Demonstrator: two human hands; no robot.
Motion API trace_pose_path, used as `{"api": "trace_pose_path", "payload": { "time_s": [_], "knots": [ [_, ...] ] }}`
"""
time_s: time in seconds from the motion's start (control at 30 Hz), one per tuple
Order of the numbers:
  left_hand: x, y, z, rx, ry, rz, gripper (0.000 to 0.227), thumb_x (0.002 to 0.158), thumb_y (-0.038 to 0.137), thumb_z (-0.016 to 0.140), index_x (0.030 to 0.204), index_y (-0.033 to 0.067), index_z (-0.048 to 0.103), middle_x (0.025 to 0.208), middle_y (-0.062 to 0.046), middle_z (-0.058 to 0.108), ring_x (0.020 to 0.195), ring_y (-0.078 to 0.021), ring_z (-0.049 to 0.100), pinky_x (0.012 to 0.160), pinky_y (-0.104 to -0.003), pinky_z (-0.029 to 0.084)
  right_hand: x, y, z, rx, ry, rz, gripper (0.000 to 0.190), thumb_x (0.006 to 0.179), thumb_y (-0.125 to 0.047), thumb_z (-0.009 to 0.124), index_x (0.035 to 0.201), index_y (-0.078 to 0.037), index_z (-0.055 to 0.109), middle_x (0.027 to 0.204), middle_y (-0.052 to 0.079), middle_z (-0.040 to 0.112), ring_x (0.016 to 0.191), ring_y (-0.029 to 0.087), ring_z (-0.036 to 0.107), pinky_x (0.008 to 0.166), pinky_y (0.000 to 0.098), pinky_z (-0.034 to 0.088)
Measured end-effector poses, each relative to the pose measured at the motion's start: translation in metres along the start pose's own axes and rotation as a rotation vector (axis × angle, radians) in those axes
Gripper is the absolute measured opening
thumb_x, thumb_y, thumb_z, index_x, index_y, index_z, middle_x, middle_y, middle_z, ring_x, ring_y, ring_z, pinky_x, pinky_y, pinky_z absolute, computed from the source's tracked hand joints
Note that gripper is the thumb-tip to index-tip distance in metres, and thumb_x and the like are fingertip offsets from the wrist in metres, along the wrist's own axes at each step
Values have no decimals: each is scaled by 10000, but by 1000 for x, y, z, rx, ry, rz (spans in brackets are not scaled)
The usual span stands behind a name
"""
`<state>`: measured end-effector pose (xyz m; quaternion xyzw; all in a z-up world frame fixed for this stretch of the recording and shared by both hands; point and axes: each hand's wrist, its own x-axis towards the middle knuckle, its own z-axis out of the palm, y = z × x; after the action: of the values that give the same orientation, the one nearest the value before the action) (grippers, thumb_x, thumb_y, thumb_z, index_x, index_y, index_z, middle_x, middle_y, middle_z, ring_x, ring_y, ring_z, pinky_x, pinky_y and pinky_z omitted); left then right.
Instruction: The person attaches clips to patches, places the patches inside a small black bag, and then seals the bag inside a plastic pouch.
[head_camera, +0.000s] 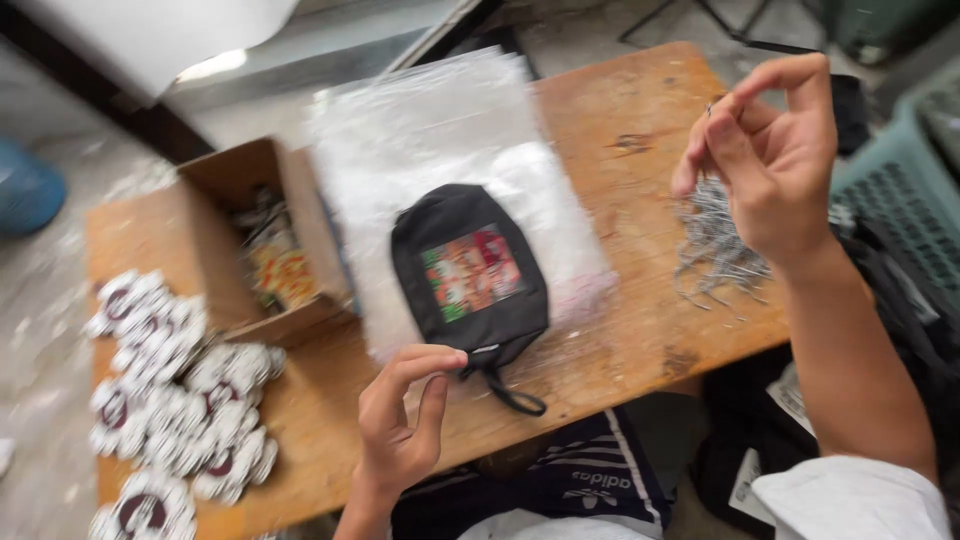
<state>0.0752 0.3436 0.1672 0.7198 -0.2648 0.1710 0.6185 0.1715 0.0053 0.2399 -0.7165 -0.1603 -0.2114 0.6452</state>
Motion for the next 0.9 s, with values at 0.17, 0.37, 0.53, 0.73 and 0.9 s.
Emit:
{"api": "trace_pose_path", "payload": {
  "time_s": [0.17,0.37,0.53,0.73,0.9],
  "knots": [
    [-60,7,-45,-34,322,-40,141,1001,-25,463,997,4,601,921,-147,683,865,-262,684,806,-327,580,-17,-12,105,7,-459,155,98,1034,76,515,1072,0,467,857,161,593,640,197,588,584,271,546],
    [-120,29,-96,140,585,-143,143,998,8,474,970,17,614,873,-118,676,840,-221,663,789,-294,557,-58,-6,252,-139,-1028,-34,161,980,-24,478,1008,-80,627,906,50,645,815,164,648,745,268,515],
    [-150,48,-120,310,576,-236,123,967,22,511,945,37,631,870,-85,675,819,-204,663,766,-289,539,-90,14,352,-141,-1159,-465,115,959,-29,561,1069,-3,539,992,157,540,817,327,580,727,401,478],
    [-184,46,-122,299,607,-332,131,965,42,513,939,41,642,865,-80,682,805,-207,673,759,-304,549,-105,34,420,-339,-1389,-876,552,843,-172,673,1319,57,512,1097,229,529,966,375,556,771,454,505],
    [-197,45,-128,270,659,-361,139,971,53,512,933,48,645,864,-79,678,812,-198,668,761,-293,553,-114,40,426,-466,-1357,-1131,298,818,8,571,1109,71,573,1009,145,512,846,273,506,677,385,502]
  ]
}}
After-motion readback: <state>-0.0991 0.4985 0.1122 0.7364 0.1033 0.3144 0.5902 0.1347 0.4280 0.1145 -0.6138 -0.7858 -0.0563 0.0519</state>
